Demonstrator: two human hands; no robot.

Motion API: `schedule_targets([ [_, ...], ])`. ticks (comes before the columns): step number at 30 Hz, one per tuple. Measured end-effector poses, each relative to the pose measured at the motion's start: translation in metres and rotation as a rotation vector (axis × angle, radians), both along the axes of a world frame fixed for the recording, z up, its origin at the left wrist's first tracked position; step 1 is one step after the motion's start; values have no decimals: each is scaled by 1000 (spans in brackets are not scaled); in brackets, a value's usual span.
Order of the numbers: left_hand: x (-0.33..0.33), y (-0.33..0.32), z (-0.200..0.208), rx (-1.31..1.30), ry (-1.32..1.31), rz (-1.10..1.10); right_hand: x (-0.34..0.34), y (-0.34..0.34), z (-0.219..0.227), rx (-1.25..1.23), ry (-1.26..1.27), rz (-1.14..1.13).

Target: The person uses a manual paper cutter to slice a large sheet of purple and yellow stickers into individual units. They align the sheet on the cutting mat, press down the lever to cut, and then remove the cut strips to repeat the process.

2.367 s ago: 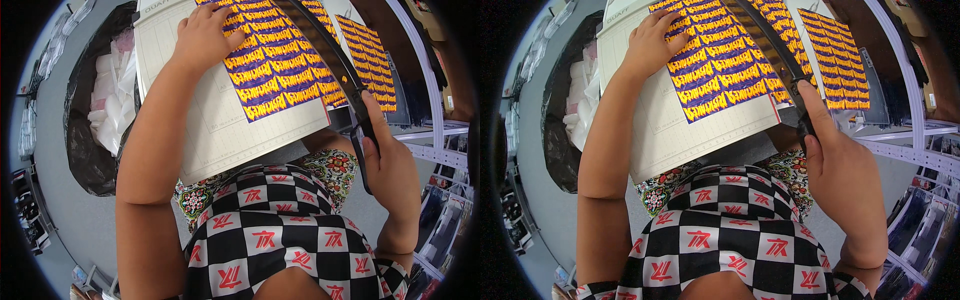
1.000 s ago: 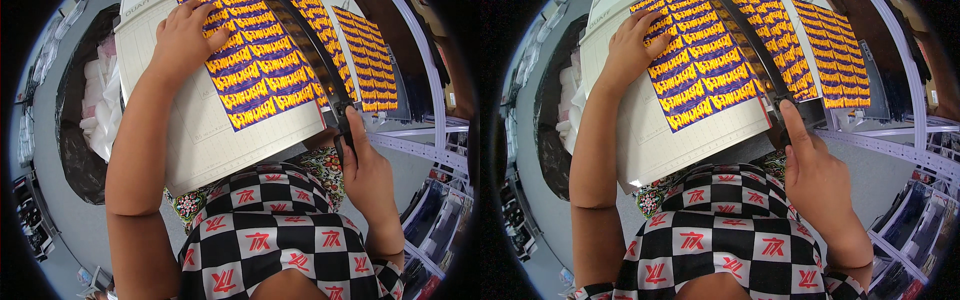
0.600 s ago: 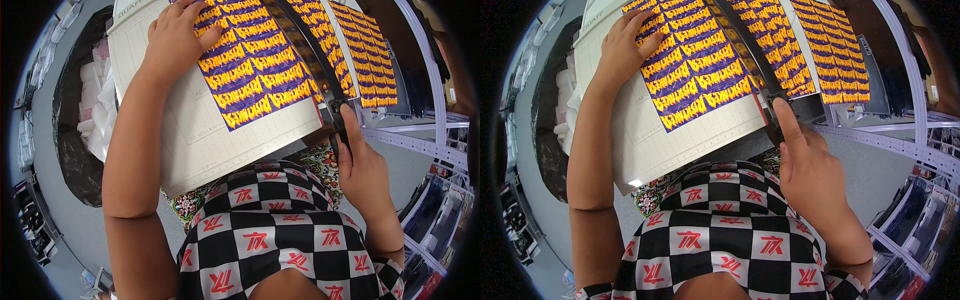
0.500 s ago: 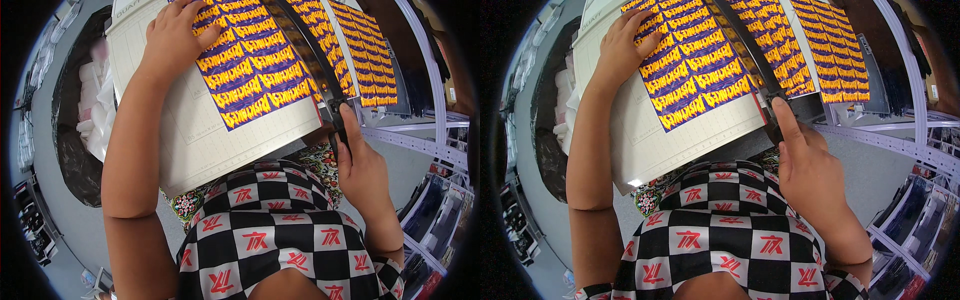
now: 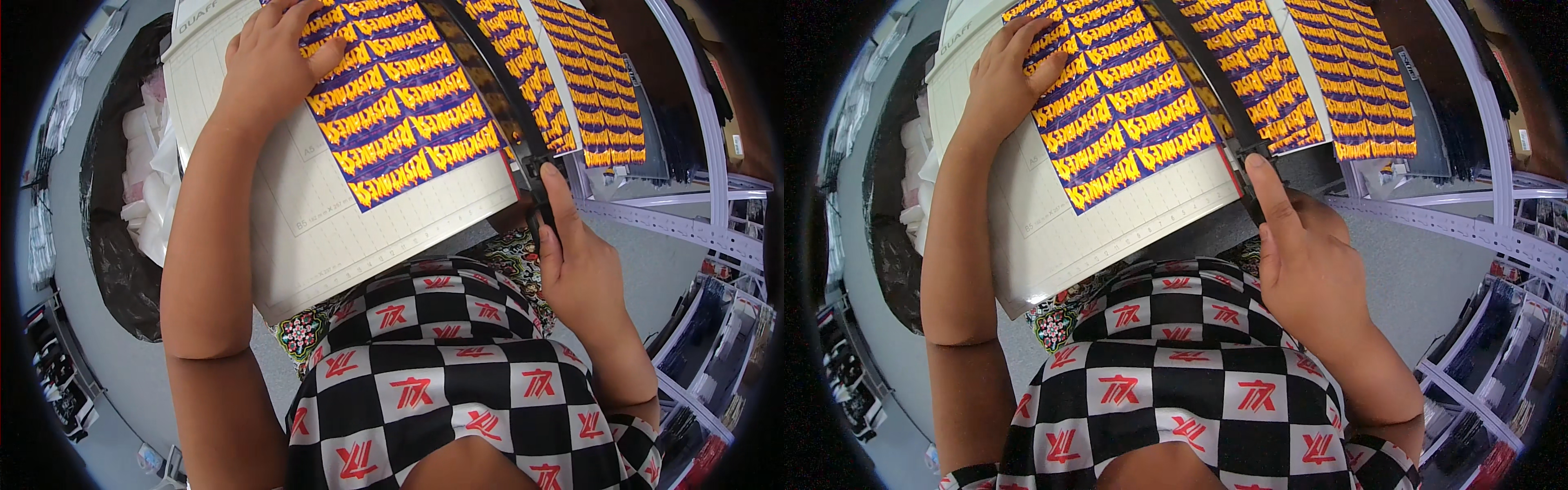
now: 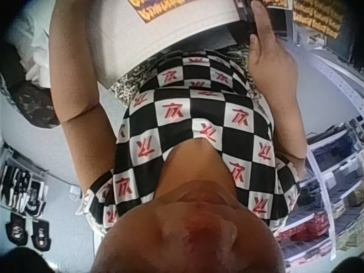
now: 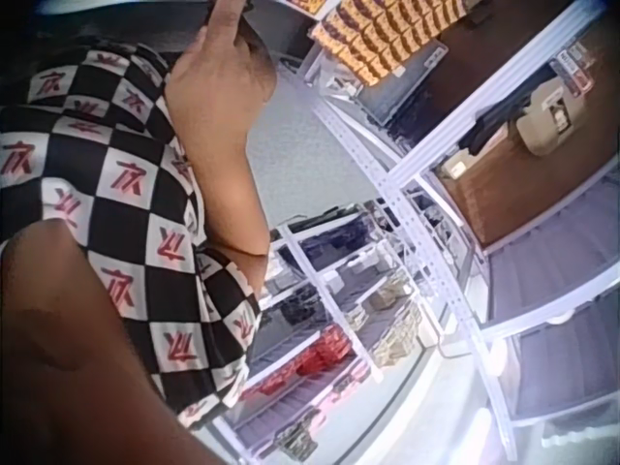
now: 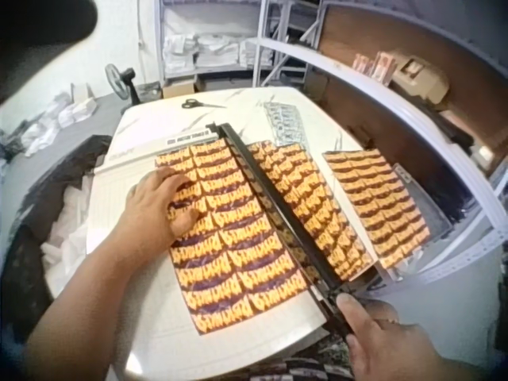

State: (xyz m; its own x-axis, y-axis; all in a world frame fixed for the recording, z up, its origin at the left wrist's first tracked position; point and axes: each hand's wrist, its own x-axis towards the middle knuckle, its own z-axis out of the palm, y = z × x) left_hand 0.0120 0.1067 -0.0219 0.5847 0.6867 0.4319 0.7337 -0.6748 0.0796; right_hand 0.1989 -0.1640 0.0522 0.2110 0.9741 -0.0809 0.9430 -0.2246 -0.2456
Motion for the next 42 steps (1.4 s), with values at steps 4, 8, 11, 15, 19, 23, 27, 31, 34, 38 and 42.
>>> schedule_targets([
  [4,0,1,0,-8,-21,-28,1,-1,-6,24,30,0],
  [8,0,0,1,-12,-26,-29,2,-2,-8,46,37,4],
  [11,-1,2,-1,-7,-32,-44,4,-1,-5,20,20,43],
  [15,0,3,0,5,-36,-67,5,-2,-7,64,32,52],
  [19,2,0,7,-26,-46,-58,3,0,-4,68,3,33],
  [23,22,-33,22,-9,-166,-189,1,1,0,37,-71,25],
  [27,60,-94,27,-138,32,-237,4,2,-4,62,-74,24],
  [31,66,-100,8,-79,65,-191,1,2,0,5,-79,4],
  [34,67,-102,5,-65,75,-166,0,3,4,-31,-67,-6],
  [38,68,-104,2,-60,73,-151,-1,4,12,-75,41,-42],
  [42,68,-105,3,-62,64,-155,-2,2,6,-66,-11,-49],
])
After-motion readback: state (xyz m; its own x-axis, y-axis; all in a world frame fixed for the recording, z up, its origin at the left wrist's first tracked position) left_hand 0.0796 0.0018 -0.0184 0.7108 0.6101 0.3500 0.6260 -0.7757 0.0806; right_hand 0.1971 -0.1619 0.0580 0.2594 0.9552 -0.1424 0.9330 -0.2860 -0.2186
